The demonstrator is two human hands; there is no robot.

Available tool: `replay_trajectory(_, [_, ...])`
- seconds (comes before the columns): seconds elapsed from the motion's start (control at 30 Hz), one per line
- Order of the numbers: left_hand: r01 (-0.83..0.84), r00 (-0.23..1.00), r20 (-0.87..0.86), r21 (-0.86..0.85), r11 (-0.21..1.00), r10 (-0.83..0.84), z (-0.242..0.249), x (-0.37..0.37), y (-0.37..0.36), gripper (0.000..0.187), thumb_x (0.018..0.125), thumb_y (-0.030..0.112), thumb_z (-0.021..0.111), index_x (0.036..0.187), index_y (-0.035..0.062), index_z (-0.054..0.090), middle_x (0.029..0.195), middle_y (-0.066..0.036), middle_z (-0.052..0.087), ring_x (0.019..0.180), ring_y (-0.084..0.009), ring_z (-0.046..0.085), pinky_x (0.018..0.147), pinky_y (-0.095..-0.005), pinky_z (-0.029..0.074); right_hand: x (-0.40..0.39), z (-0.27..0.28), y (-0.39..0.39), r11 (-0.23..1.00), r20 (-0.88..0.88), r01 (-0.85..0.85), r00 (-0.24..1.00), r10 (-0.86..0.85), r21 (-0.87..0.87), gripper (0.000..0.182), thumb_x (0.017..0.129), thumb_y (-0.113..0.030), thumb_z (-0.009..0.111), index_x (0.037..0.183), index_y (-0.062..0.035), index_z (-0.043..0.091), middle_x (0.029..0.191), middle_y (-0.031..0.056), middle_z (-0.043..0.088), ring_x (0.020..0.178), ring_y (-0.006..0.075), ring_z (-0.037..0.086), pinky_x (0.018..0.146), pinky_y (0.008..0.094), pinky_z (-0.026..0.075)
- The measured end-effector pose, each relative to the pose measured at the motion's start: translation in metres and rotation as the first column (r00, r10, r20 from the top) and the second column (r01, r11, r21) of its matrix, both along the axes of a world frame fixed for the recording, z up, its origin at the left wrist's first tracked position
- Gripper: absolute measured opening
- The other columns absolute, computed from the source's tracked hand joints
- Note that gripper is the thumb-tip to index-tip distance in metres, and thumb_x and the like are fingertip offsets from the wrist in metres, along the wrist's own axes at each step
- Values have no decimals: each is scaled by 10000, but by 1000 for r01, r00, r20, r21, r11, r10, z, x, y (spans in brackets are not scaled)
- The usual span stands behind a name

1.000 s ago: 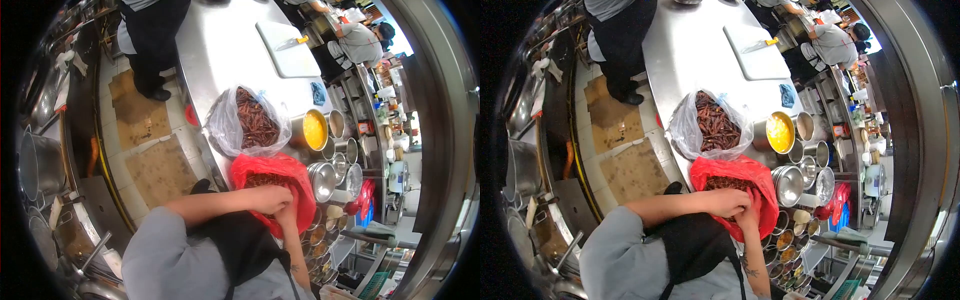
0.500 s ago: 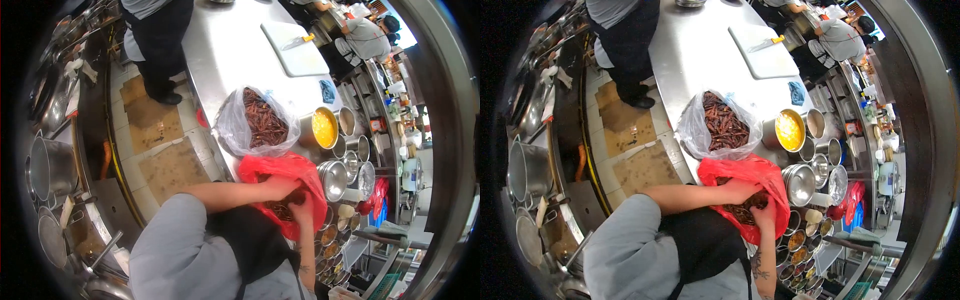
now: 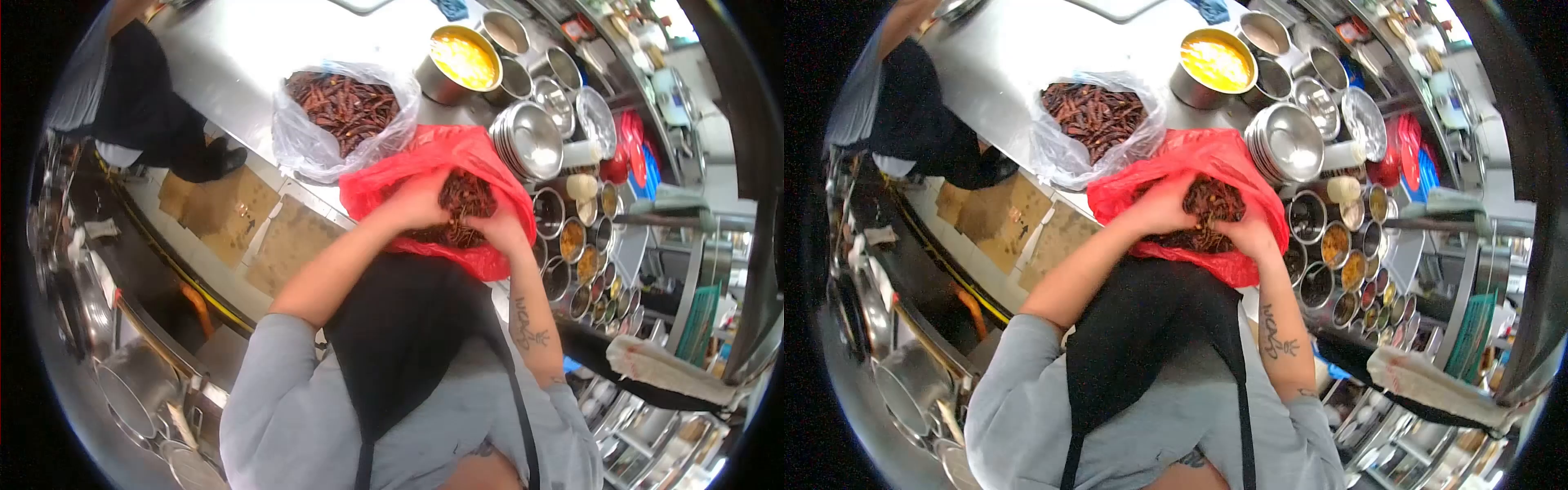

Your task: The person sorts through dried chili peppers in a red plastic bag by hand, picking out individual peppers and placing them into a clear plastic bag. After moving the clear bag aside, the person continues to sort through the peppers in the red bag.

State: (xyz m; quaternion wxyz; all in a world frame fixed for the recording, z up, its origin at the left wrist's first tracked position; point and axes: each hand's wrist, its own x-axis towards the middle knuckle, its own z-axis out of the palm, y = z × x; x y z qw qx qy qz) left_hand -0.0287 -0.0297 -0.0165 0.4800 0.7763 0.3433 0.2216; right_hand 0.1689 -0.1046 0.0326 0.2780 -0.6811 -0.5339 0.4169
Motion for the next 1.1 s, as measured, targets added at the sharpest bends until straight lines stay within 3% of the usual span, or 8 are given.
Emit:
replay_trajectory(0.07, [169, 973, 209, -367, 915, -96, 0, -8, 16, 721, 711, 150, 803, 1343, -11, 494, 1251, -191, 638, 1174, -265, 605, 1047, -373, 439, 7, -4, -2, 993, -93, 120, 988, -120, -10, 630, 736, -58, 789, 1319, 4, 558, 1176, 136, 687, 1102, 236, 648, 993, 353, 483])
replay_trajectory(0.17, [99, 990, -83, -188, 977, -116, 12, -27, 31, 659, 772, 229, 796, 1330, -6, 536, 1241, -124, 662, 1130, -214, 618, 1001, -350, 465, 18, 18, -3, 983, -27, 129, 991, -134, -129, 513, 744, -69, 794, 1225, 11, 634, 1119, 123, 722, 1032, 217, 679, 942, 355, 502])
replay_trajectory(0.2, [113, 988, -51, -425, 898, -148, 3, -31, 36, 529, 836, 269, 735, 1280, 16, 597, 1226, -174, 662, 1141, -261, 634, 978, -367, 486, 21, 23, -4, 984, 35, 132, 991, -129, -116, 476, 755, -101, 797, 1197, 7, 655, 1091, 128, 730, 1032, 225, 684, 922, 359, 506])
replay_trajectory(0.3, [-2, 1000, 0, -138, 990, 2, 0, -34, 44, 456, 927, 285, 652, 1312, 49, 594, 1293, -145, 642, 1220, -276, 589, 1040, -366, 437, 23, 38, 6, 888, 332, 248, 936, -116, -387, 318, 849, -205, 721, 1118, -37, 703, 1007, 196, 723, 968, 311, 695, 885, 396, 513])
replay_trajectory(0.4, [-120, 989, -89, -18, 993, 118, 23, -26, 49, 401, 932, 193, 624, 1291, 17, 595, 1259, -176, 655, 1212, -296, 600, 1030, -369, 446, 31, 9, 4, 986, 307, 153, 938, -164, 60, 251, 890, -213, 667, 1086, -66, 719, 1001, 219, 711, 967, 356, 686, 873, 420, 516])
replay_trajectory(0.63, [-132, 981, -126, 109, 985, 146, 59, -3, 22, 245, 907, 76, 593, 1124, 4, 679, 1122, -212, 680, 1071, -366, 649, 940, -413, 500, 20, 12, 8, 996, 466, 67, 880, -87, 58, 245, 875, -149, 621, 1092, -82, 715, 1027, 227, 692, 987, 394, 665, 887, 450, 521])
replay_trajectory(0.77, [198, 979, -18, 337, 921, -204, 33, 22, 17, 257, 785, 9, 629, 1030, 13, 706, 1018, -191, 679, 1007, -382, 641, 893, -452, 513, 9, -9, 1, 986, 388, -52, 922, -14, 159, 255, 861, -201, 659, 1074, -72, 714, 1061, 229, 664, 1030, 401, 633, 921, 464, 508])
replay_trajectory(1.1, [212, 964, -222, 320, 923, -145, 40, 22, 11, 178, 796, 73, 678, 969, 50, 715, 957, -174, 638, 958, -376, 635, 826, -467, 512, 2, -10, -5, 978, 232, -51, 973, 3, 205, 171, 842, -156, 675, 967, -51, 725, 954, 207, 649, 965, 402, 631, 876, 480, 499])
